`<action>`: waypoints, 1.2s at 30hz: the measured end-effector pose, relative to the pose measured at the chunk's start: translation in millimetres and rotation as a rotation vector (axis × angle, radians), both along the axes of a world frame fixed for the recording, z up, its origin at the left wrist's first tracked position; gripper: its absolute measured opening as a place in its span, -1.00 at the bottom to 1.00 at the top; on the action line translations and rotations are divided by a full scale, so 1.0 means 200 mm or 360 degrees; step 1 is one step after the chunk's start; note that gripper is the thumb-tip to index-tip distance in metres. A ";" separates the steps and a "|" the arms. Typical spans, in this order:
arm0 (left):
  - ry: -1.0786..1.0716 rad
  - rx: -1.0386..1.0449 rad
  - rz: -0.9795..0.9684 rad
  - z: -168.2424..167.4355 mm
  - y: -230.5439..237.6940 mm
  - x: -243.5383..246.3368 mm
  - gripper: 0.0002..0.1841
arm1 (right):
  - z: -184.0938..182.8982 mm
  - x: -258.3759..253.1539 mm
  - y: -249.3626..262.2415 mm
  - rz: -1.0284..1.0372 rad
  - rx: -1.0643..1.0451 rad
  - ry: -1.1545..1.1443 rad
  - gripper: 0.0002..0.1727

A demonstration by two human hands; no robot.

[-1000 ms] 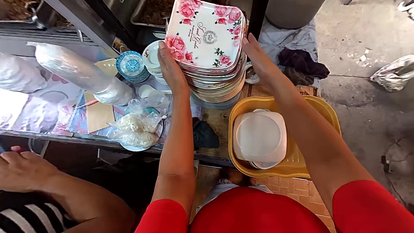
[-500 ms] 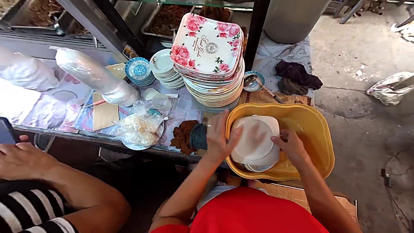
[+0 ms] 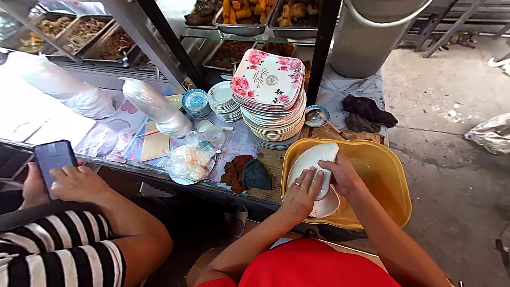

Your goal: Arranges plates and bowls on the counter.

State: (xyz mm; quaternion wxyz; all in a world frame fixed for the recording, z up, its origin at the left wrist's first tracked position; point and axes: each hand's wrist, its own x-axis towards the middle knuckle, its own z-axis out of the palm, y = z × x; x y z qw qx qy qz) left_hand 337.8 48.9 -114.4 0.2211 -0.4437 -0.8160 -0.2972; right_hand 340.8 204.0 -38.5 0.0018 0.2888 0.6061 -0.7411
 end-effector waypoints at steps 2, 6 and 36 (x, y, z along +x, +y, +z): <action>0.0104 0.0131 0.0084 0.05 0.03 -0.01 -0.57 | 0.06 -0.01 -0.01 -0.0015 -0.0023 0.0088 -0.46; 0.0171 0.0362 0.0214 0.20 0.01 -0.07 -0.65 | 0.17 0.03 0.02 0.0238 -0.0066 0.0415 -0.49; -0.1387 0.0722 0.0773 0.86 -0.20 -1.30 -0.55 | 0.34 -0.89 -0.04 -0.0082 0.0492 0.0310 -0.55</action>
